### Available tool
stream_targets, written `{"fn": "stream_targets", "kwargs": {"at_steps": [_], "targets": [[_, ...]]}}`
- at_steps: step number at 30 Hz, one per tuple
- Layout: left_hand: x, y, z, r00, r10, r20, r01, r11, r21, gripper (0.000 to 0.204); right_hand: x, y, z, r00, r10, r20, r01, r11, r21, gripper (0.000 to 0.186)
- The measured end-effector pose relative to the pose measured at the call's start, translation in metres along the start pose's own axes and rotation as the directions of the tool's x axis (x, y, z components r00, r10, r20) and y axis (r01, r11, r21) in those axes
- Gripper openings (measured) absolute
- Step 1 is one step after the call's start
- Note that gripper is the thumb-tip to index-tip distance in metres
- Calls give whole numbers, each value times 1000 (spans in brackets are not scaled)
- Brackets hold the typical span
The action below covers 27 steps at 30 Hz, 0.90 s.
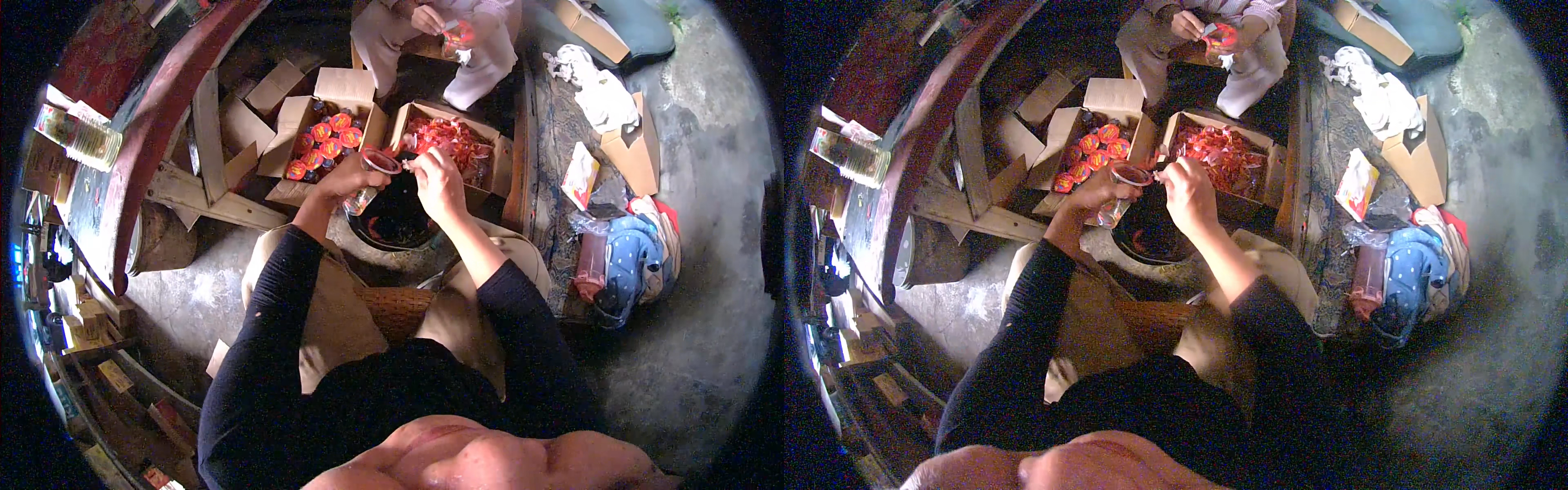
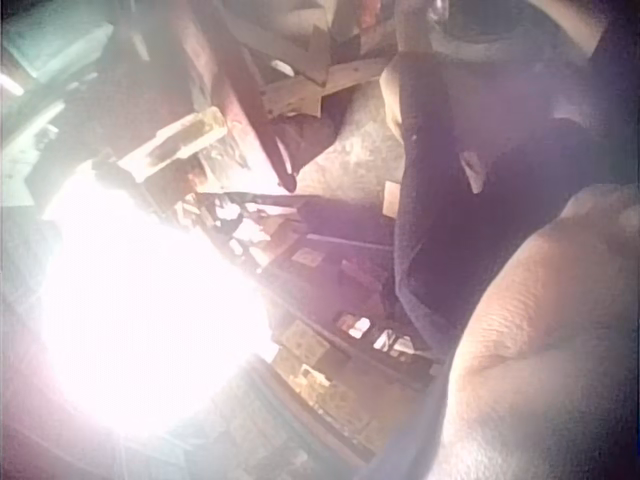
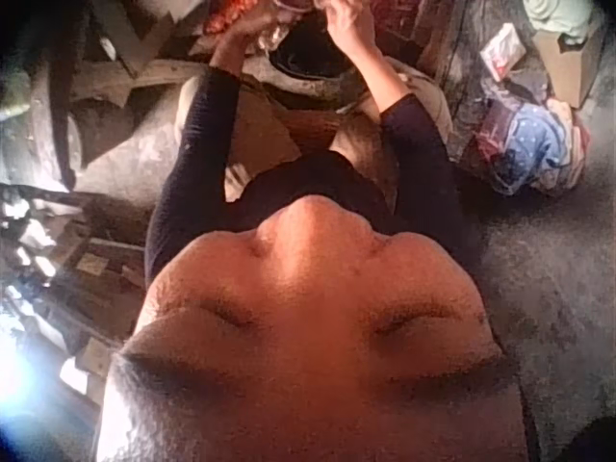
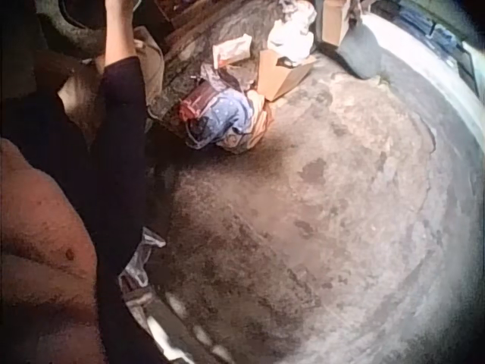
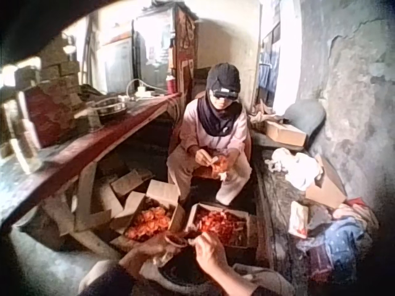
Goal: The person sits on the floor and sorts small red items from a cardboard box into a black bucket. They handle the items one by one, picking them up and placing them into the container. Another person is visible in the background performing a similar task.
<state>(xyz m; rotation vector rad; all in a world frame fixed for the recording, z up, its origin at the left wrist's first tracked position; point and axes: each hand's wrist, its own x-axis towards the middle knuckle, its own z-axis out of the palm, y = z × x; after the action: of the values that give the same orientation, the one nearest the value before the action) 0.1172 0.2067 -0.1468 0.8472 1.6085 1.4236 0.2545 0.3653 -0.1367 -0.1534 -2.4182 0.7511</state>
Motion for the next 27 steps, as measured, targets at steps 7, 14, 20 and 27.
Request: {"fn": "stream_targets", "kwargs": {"at_steps": [7,14,20,27], "targets": [[2,-15,-4,988,154,-3,-139,902,408,45,-4,34,2,957,269,111,-290,847,445,8],[6,-17,6,963,261,-69,-211,885,415,57,4,21,-13,884,408,227,-467,755,461,7],[8,-17,14,942,305,-138,-224,881,416,72,6,17,-16,722,501,478,-683,405,608,9],[5,-11,18,972,229,-53,-207,939,276,79,6,25,-6,669,506,545,-725,285,627,15]]}}
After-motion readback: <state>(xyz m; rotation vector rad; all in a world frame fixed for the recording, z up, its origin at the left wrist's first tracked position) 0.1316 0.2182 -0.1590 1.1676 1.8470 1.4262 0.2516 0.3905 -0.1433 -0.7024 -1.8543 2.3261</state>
